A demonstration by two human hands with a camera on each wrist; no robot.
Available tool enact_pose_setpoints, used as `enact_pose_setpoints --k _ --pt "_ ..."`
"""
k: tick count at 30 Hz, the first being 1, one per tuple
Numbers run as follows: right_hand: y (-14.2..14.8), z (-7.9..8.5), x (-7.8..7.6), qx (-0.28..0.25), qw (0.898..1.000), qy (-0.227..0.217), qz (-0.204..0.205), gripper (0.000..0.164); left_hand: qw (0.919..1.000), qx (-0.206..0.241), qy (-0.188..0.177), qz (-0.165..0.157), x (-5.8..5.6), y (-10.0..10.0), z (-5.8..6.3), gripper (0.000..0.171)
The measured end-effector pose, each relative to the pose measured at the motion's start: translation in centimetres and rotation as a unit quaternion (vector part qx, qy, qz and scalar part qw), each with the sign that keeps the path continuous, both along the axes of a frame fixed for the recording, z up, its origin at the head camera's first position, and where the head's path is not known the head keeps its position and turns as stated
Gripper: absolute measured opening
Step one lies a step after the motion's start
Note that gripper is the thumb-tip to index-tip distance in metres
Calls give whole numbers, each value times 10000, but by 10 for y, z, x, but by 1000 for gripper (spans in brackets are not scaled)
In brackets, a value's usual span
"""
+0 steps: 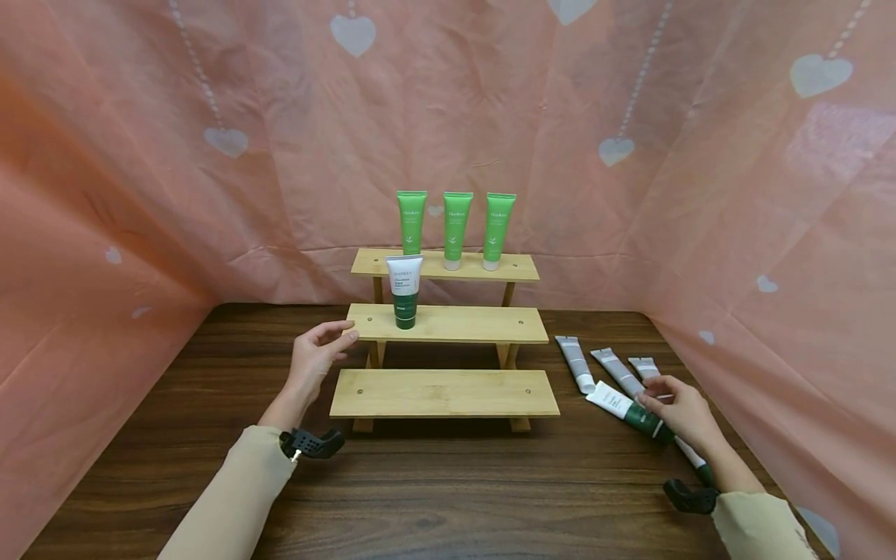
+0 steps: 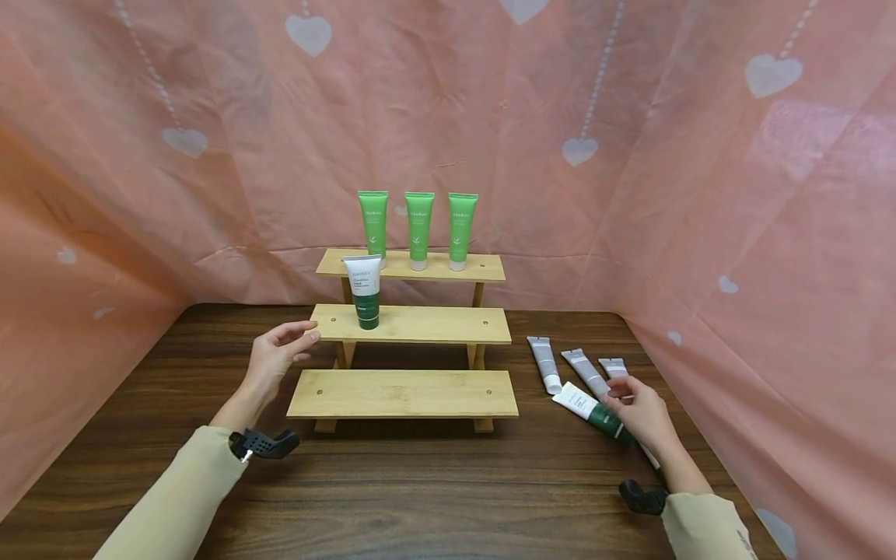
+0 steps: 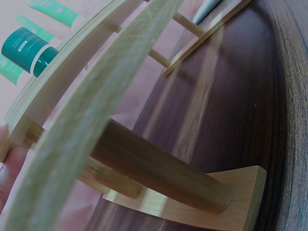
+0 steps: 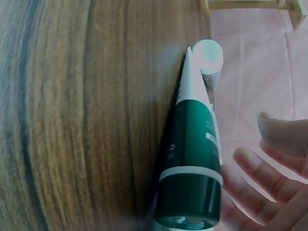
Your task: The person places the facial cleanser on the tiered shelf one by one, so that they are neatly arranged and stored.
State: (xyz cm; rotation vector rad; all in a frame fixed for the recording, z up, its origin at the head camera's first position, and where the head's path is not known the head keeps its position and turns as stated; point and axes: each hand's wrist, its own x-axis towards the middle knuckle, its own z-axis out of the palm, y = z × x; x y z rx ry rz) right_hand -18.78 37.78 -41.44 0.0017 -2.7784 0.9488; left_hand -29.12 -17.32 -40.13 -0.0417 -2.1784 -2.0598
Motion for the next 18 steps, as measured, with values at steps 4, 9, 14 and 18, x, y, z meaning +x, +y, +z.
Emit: enact_pose_setpoints --k 4,9,14,18 --pt "1 -5 0 182 9998 -53 50 36 10000 11 1 45 0 0 -1 45" --pt "3 -10 -2 388 9992 -29 72 31 10000 46 34 80 0 1 -1 44" --pt "2 -12 -3 484 9985 -187 172 31 10000 1 75 45 0 1 -1 44" --pt "0 -11 -3 541 9974 -390 256 34 10000 5 58 28 0 1 -1 44"
